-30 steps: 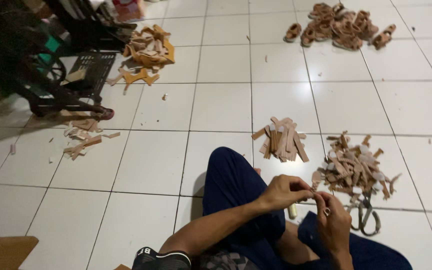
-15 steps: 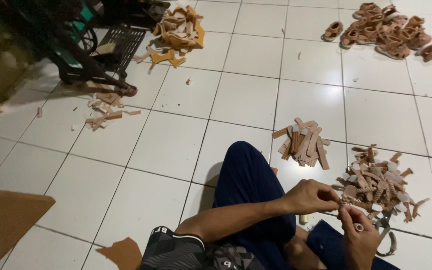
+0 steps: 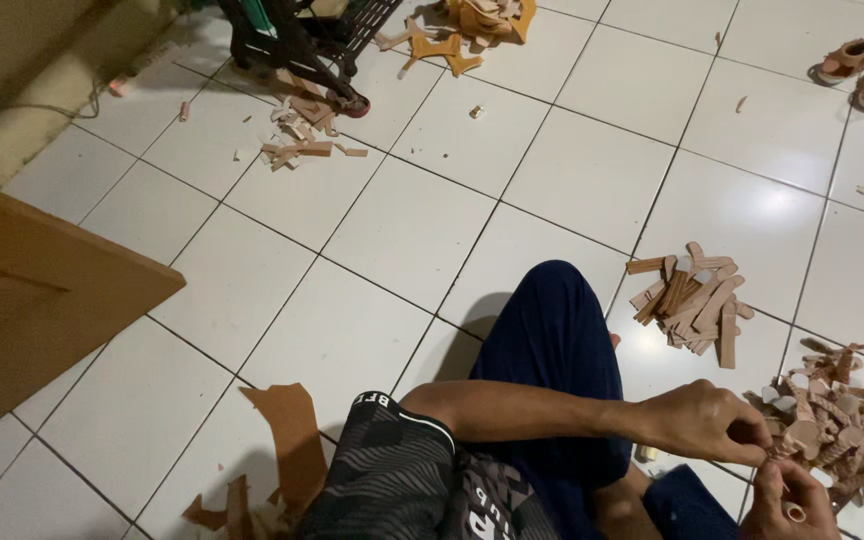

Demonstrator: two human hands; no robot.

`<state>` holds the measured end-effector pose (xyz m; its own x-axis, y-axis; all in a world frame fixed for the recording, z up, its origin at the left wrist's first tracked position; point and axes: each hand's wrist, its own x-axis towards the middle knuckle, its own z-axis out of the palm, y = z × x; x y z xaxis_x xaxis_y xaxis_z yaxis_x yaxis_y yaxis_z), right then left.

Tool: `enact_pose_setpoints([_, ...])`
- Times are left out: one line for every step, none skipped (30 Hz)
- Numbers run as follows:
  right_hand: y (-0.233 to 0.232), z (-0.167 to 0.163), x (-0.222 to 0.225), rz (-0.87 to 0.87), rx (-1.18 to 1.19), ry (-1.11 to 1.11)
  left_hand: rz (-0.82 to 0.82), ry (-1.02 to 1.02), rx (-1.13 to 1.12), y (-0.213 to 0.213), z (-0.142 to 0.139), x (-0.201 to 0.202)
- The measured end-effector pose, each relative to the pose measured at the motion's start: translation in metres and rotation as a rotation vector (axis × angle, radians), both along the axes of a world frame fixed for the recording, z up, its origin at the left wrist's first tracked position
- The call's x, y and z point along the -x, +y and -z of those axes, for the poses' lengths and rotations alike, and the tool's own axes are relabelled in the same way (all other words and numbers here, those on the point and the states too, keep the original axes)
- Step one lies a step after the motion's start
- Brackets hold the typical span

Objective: The person sits on a tiled floor and repeatedly wraps a light-colored cord around flat wooden sticks. They hold the stick in one hand and wind the cord with the other, then place the finished pieces into a pile nearby. A pair of scissors and additional sticks are visible on the floor.

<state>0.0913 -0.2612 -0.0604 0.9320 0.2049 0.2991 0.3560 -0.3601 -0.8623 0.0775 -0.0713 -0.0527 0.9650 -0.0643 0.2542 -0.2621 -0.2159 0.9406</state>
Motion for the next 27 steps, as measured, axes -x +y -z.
enact_pose_setpoints([-0.002, -0.001, -0.002, -0.001, 0.022, 0.016, -0.015, -0.007, -0.016, -0.001, 0.0, -0.002])
enact_pose_setpoints([-0.003, -0.002, -0.003, -0.002, 0.045, 0.032, -0.003, -0.002, -0.022, -0.002, -0.001, -0.003])
enact_pose_setpoints([-0.003, -0.003, -0.002, -0.001, 0.066, 0.049, 0.01, 0.004, -0.029, -0.001, -0.001, -0.004])
enact_pose_setpoints([-0.003, -0.004, -0.002, -0.019, 0.011, 0.074, 0.024, 0.011, -0.037, -0.001, -0.001, -0.004])
enact_pose_setpoints([-0.002, -0.005, 0.0, -0.037, -0.041, 0.099, 0.035, 0.013, -0.036, 0.0, -0.002, -0.004])
enact_pose_setpoints([-0.002, -0.007, 0.0, -0.054, -0.093, 0.125, 0.046, 0.016, -0.034, 0.001, -0.003, -0.004])
enact_pose_setpoints([-0.002, -0.008, 0.0, -0.067, -0.095, 0.123, 0.057, 0.019, -0.031, 0.002, -0.003, -0.004])
enact_pose_setpoints([-0.002, -0.01, 0.0, -0.08, -0.097, 0.121, 0.052, -0.002, -0.035, 0.003, -0.003, -0.003])
enact_pose_setpoints([-0.003, -0.012, -0.001, -0.089, -0.1, 0.116, 0.049, -0.025, -0.04, 0.004, -0.003, -0.003])
enact_pose_setpoints([-0.003, -0.015, -0.004, -0.149, -0.079, 0.197, 0.049, -0.048, -0.048, 0.004, -0.002, -0.003])
enact_pose_setpoints([-0.005, -0.019, -0.009, -0.207, -0.061, 0.277, 0.055, -0.055, -0.068, 0.004, -0.003, -0.003])
enact_pose_setpoints([-0.006, -0.022, -0.013, -0.267, -0.042, 0.357, 0.06, -0.061, -0.086, 0.005, -0.003, -0.003])
enact_pose_setpoints([-0.006, -0.022, -0.014, -0.247, -0.036, 0.337, 0.064, -0.067, -0.103, 0.005, -0.003, -0.003])
enact_pose_setpoints([-0.005, -0.021, -0.014, -0.229, -0.03, 0.316, 0.058, -0.066, -0.116, 0.006, -0.005, -0.004])
enact_pose_setpoints([-0.004, -0.019, -0.014, -0.213, -0.024, 0.294, 0.051, -0.065, -0.131, 0.007, -0.006, -0.005])
enact_pose_setpoints([-0.004, -0.016, -0.012, -0.164, -0.068, 0.24, 0.045, -0.063, -0.144, 0.008, -0.008, -0.005])
enact_pose_setpoints([-0.003, -0.013, -0.007, -0.114, -0.11, 0.186, 0.063, -0.058, -0.131, 0.009, -0.01, -0.005])
enact_pose_setpoints([-0.002, -0.01, -0.003, -0.065, -0.154, 0.129, 0.081, -0.054, -0.118, 0.012, -0.012, -0.004])
enact_pose_setpoints([-0.003, -0.008, 0.0, -0.085, -0.1, 0.071, 0.099, -0.05, -0.103, 0.014, -0.015, -0.004])
enact_pose_setpoints([-0.006, -0.007, 0.002, -0.103, -0.044, 0.014, 0.11, -0.047, -0.13, 0.015, -0.018, -0.003])
enact_pose_setpoints([-0.008, -0.006, 0.004, -0.121, 0.012, -0.042, 0.121, -0.044, -0.157, 0.017, -0.02, -0.002])
enact_pose_setpoints([-0.008, -0.004, 0.006, -0.096, -0.006, 0.003, 0.132, -0.042, -0.186, 0.02, -0.022, -0.002])
enact_pose_setpoints([-0.006, -0.004, 0.008, -0.072, -0.024, 0.047, 0.16, -0.007, -0.156, 0.022, -0.024, -0.001])
enact_pose_setpoints([-0.004, -0.005, 0.009, -0.049, -0.042, 0.093, 0.187, 0.029, -0.126, 0.024, -0.025, -0.001])
enact_pose_setpoints([-0.002, -0.007, 0.01, -0.044, -0.024, 0.084, 0.213, 0.065, -0.096, 0.025, -0.025, -0.002])
enact_pose_setpoints([0.001, -0.01, 0.01, -0.041, -0.008, 0.072, 0.234, 0.12, -0.15, 0.026, -0.025, -0.003])
enact_pose_setpoints([0.004, -0.016, 0.007, -0.037, 0.009, 0.062, 0.253, 0.176, -0.203, 0.026, -0.024, -0.005])
